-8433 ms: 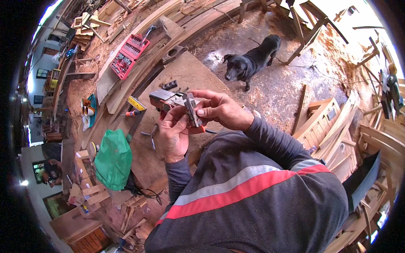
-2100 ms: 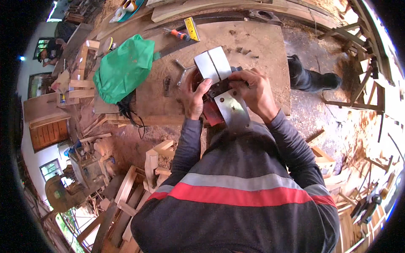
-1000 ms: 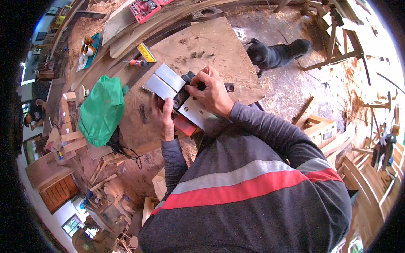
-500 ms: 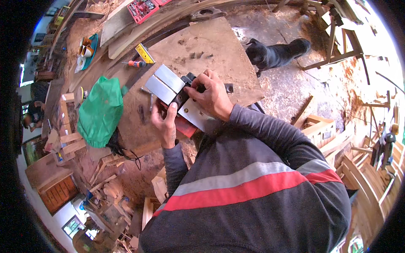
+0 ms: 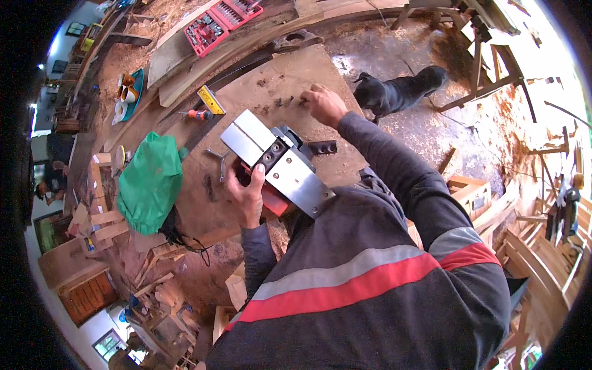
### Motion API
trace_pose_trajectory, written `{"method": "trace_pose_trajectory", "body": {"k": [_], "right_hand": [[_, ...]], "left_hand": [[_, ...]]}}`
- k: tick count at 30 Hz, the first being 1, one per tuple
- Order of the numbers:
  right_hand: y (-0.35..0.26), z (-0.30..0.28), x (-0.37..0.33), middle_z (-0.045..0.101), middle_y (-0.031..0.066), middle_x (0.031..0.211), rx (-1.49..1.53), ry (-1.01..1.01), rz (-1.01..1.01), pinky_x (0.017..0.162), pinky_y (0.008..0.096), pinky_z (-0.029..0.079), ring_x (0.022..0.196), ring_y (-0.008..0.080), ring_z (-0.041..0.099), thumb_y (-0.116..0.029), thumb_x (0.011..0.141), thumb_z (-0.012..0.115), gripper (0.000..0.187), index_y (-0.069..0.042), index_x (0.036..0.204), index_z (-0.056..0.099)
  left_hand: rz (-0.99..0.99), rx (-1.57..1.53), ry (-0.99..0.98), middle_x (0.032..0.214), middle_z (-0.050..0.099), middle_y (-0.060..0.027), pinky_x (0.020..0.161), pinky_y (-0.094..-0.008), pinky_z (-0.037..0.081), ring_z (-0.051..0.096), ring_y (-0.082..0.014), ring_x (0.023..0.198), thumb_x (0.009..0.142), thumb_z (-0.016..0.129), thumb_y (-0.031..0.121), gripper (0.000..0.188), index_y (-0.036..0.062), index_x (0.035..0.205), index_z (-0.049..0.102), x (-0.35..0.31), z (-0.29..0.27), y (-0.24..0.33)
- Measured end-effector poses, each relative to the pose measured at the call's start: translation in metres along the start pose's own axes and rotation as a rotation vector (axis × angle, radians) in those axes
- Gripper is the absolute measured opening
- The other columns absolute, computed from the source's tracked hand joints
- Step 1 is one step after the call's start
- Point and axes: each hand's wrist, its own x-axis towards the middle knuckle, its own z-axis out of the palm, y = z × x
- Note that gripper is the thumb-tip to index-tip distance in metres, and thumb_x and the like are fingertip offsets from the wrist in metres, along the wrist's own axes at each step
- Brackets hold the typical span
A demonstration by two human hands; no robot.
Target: The person disassembles an electric wood planer on a workbench by first using a tool to loosen the bolts on the blade assembly and then using a screwdriver to remove a screw from the plastic housing.
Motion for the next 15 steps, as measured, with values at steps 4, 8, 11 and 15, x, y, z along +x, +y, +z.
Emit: {"method": "trace_pose_trajectory", "body": {"k": [4,8,11,15], "right_hand": [[0.002,-0.007,-0.001,0.067,0.0191,0.097,0.133,0.05,0.068,0.081,0.045,0.053,0.092,0.0392,0.066,-0.018,0.089,0.064,0.018,-0.005,0.098,0.072],[-0.101,-0.067,-0.037,0.07,0.0186,0.095,0.455,0.013,0.03,0.08,0.0395,0.055,0.088,0.0352,0.069,-0.01,0.088,0.069,0.02,-0.001,0.105,0.071],[-0.141,-0.075,-0.063,0.068,0.0168,0.103,0.485,-0.087,-0.188,0.081,0.0386,0.056,0.092,0.0339,0.069,-0.005,0.087,0.073,0.023,-0.003,0.11,0.071],[-0.143,-0.069,-0.06,0.066,0.0179,0.103,0.407,-0.057,-0.259,0.081,0.0409,0.056,0.093,0.0356,0.067,-0.002,0.085,0.071,0.025,0.0,0.11,0.07]], "left_hand": [[0.005,0.024,-0.011,0.109,0.062,-0.0114,0.082,-0.0334,0.052,0.061,-0.0167,0.093,0.085,0.075,0.019,0.05,-0.0063,0.122,0.053,0.005,0.003,0.0],[-0.056,-0.029,-0.009,0.109,0.061,-0.0116,0.082,-0.0331,0.052,0.061,-0.0163,0.091,0.086,0.074,0.015,0.048,-0.0055,0.123,0.051,0.004,-0.002,-0.004],[-0.077,-0.121,-0.025,0.11,0.061,-0.012,0.084,-0.0335,0.052,0.061,-0.0167,0.092,0.087,0.073,0.013,0.048,-0.0049,0.124,0.05,0.005,0.002,-0.007],[-0.064,-0.093,-0.059,0.112,0.061,-0.0126,0.088,-0.034,0.051,0.061,-0.0179,0.098,0.087,0.074,0.013,0.051,-0.0042,0.127,0.047,0.006,0.0,-0.015]]}}
